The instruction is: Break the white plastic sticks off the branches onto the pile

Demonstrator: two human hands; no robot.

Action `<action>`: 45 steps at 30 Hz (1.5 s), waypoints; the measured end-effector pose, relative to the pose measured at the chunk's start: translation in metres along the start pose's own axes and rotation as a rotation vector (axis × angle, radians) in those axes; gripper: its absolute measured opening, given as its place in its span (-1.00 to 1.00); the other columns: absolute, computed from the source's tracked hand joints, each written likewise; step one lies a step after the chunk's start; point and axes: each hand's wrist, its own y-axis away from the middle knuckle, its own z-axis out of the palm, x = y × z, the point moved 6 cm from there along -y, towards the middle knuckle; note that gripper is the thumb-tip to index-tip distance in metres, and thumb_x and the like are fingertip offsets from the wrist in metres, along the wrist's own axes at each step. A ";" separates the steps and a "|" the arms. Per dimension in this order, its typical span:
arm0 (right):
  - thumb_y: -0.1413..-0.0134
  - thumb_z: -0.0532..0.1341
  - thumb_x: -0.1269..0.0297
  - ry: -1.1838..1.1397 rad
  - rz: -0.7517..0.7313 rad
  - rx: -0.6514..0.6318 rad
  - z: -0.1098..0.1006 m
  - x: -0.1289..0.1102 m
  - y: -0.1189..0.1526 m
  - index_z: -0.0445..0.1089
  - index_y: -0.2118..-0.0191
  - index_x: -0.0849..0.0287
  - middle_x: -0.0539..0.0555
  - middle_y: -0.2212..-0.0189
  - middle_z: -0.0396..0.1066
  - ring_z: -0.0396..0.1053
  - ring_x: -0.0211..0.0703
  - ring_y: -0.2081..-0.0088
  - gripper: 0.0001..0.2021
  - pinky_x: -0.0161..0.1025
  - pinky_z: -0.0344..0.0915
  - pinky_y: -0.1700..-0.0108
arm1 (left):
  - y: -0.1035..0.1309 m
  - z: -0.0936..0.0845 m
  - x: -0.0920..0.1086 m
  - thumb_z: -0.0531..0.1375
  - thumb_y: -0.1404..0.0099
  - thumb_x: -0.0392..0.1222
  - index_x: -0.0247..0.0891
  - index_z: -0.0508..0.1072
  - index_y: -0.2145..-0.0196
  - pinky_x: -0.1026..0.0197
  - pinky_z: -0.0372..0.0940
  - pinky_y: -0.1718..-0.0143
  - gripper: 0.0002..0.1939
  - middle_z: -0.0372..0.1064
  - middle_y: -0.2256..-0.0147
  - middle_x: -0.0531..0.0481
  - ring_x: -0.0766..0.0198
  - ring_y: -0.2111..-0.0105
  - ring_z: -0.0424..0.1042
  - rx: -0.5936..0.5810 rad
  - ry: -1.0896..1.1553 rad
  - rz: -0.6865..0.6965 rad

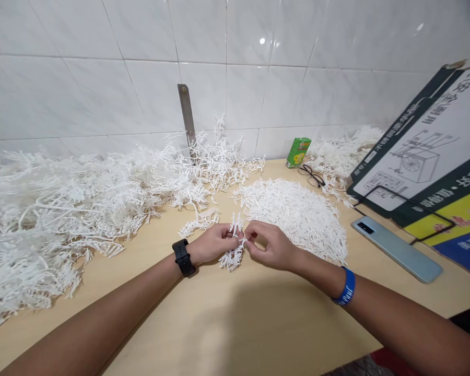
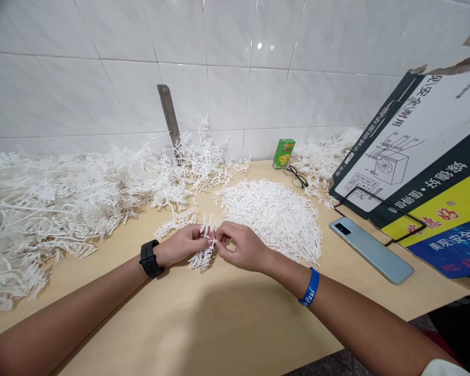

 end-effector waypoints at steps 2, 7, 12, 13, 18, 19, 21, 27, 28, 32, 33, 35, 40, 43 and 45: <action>-0.04 0.14 0.44 0.002 0.069 0.044 -0.005 0.004 0.000 0.25 0.39 0.16 -0.02 0.46 0.31 0.27 -0.27 0.42 -0.94 -0.31 0.24 0.34 | 0.000 0.000 0.000 0.28 -0.07 0.00 -0.32 0.35 0.44 0.32 0.11 0.46 -0.68 0.23 0.53 0.09 0.41 0.54 0.19 0.008 0.038 -0.019; -0.08 0.15 0.38 0.092 0.190 0.246 -0.028 0.014 -0.002 0.26 0.40 0.15 0.01 0.46 0.34 0.30 -0.21 0.38 -0.95 -0.26 0.24 0.30 | 0.000 0.001 -0.003 0.27 -0.11 0.02 -0.31 0.35 0.45 0.31 0.13 0.48 -0.68 0.26 0.53 0.06 0.40 0.55 0.21 0.010 0.113 -0.037; -0.07 0.15 0.39 0.221 0.286 0.418 -0.044 0.019 0.001 0.20 0.40 0.14 -0.02 0.49 0.26 0.24 -0.23 0.42 -0.91 -0.27 0.18 0.35 | -0.003 -0.004 -0.005 0.27 -0.13 0.01 -0.33 0.38 0.40 0.31 0.15 0.43 -0.69 0.27 0.50 0.05 0.40 0.52 0.23 0.030 0.098 -0.009; -0.07 0.16 0.39 0.221 0.278 0.404 -0.042 0.018 0.001 0.19 0.41 0.13 -0.04 0.50 0.24 0.22 -0.24 0.44 -0.90 -0.28 0.17 0.37 | -0.004 -0.005 -0.005 0.26 -0.14 0.01 -0.33 0.38 0.40 0.31 0.15 0.43 -0.69 0.27 0.49 0.05 0.40 0.52 0.23 0.028 0.090 -0.009; -0.11 0.12 0.43 0.192 0.166 0.244 -0.024 0.006 0.001 0.23 0.33 0.14 -0.02 0.45 0.26 0.22 -0.24 0.41 -0.95 -0.29 0.17 0.35 | -0.004 -0.005 -0.006 0.26 -0.14 0.03 -0.33 0.38 0.39 0.29 0.16 0.41 -0.67 0.28 0.48 0.04 0.38 0.50 0.24 0.033 0.096 -0.017; -0.13 0.10 0.44 0.189 0.151 0.226 -0.022 0.004 0.001 0.24 0.32 0.14 0.00 0.44 0.27 0.23 -0.24 0.40 -0.94 -0.28 0.17 0.34 | -0.004 -0.005 -0.006 0.26 -0.14 0.02 -0.33 0.38 0.38 0.29 0.16 0.40 -0.68 0.27 0.48 0.04 0.38 0.50 0.24 0.041 0.101 -0.015; -0.15 0.08 0.45 0.181 0.128 0.193 -0.020 0.001 0.000 0.26 0.31 0.15 0.02 0.41 0.29 0.24 -0.24 0.38 -0.93 -0.27 0.18 0.32 | -0.003 -0.005 -0.004 0.26 -0.14 0.01 -0.33 0.38 0.38 0.28 0.15 0.39 -0.69 0.27 0.48 0.05 0.38 0.50 0.23 0.055 0.100 -0.005; -0.17 0.15 0.36 0.091 -0.009 -0.039 -0.002 -0.003 -0.001 0.34 0.25 0.17 0.03 0.40 0.33 0.27 -0.25 0.36 -0.95 -0.29 0.22 0.30 | -0.002 -0.005 0.001 0.28 -0.12 -0.02 -0.33 0.39 0.39 0.29 0.12 0.39 -0.71 0.27 0.48 0.06 0.38 0.48 0.21 0.076 0.090 0.040; -0.17 0.16 0.35 0.086 -0.033 -0.062 0.000 -0.003 0.000 0.35 0.25 0.18 0.03 0.40 0.34 0.28 -0.25 0.37 -0.94 -0.29 0.23 0.30 | -0.002 -0.005 0.001 0.29 -0.10 -0.03 -0.33 0.39 0.39 0.29 0.12 0.39 -0.70 0.27 0.48 0.06 0.37 0.47 0.21 0.079 0.100 0.039; -0.19 0.15 0.33 0.074 -0.017 -0.023 -0.002 -0.006 0.001 0.37 0.29 0.18 0.04 0.42 0.36 0.29 -0.25 0.38 -0.91 -0.28 0.25 0.30 | -0.002 -0.007 -0.005 0.31 -0.07 -0.02 -0.34 0.37 0.40 0.31 0.10 0.45 -0.68 0.24 0.53 0.10 0.40 0.53 0.19 0.126 0.187 0.001; -0.19 0.14 0.32 0.059 -0.008 -0.016 -0.003 -0.008 0.002 0.37 0.30 0.19 0.04 0.43 0.37 0.29 -0.25 0.39 -0.90 -0.28 0.26 0.30 | -0.002 -0.008 -0.006 0.32 -0.06 -0.03 -0.34 0.37 0.40 0.31 0.10 0.47 -0.68 0.23 0.54 0.11 0.41 0.54 0.19 0.154 0.225 -0.008; -0.18 0.15 0.31 0.005 -0.029 -0.071 0.000 -0.015 0.004 0.40 0.28 0.20 0.05 0.42 0.41 0.33 -0.25 0.39 -0.89 -0.28 0.29 0.29 | -0.001 -0.012 -0.007 0.32 -0.06 -0.04 -0.34 0.36 0.39 0.32 0.10 0.49 -0.68 0.24 0.53 0.10 0.41 0.55 0.21 0.212 0.308 -0.031; -0.20 0.12 0.32 -0.097 -0.126 -0.418 0.025 -0.035 0.013 0.46 0.19 0.18 0.07 0.29 0.53 0.46 -0.25 0.27 -0.82 -0.30 0.36 0.17 | -0.001 -0.017 -0.008 0.31 -0.11 -0.08 -0.34 0.34 0.42 0.35 0.09 0.56 -0.71 0.25 0.52 0.08 0.42 0.57 0.24 0.243 0.446 -0.064; -0.21 0.11 0.33 -0.052 -0.049 -0.408 0.027 -0.026 0.012 0.47 0.13 0.16 0.10 0.14 0.52 0.46 -0.19 0.12 -0.79 -0.23 0.36 0.03 | -0.002 -0.019 -0.008 0.29 -0.13 -0.11 -0.33 0.33 0.45 0.36 0.06 0.59 -0.74 0.23 0.55 0.09 0.44 0.59 0.21 0.232 0.482 -0.043; -0.20 0.10 0.36 -0.002 0.060 -0.293 0.021 -0.009 0.008 0.48 0.12 0.15 0.11 0.13 0.52 0.47 -0.16 0.13 -0.77 -0.19 0.38 0.05 | -0.002 -0.019 -0.008 0.30 -0.13 -0.12 -0.34 0.34 0.46 0.35 0.08 0.58 -0.75 0.24 0.55 0.08 0.43 0.58 0.22 0.245 0.488 -0.044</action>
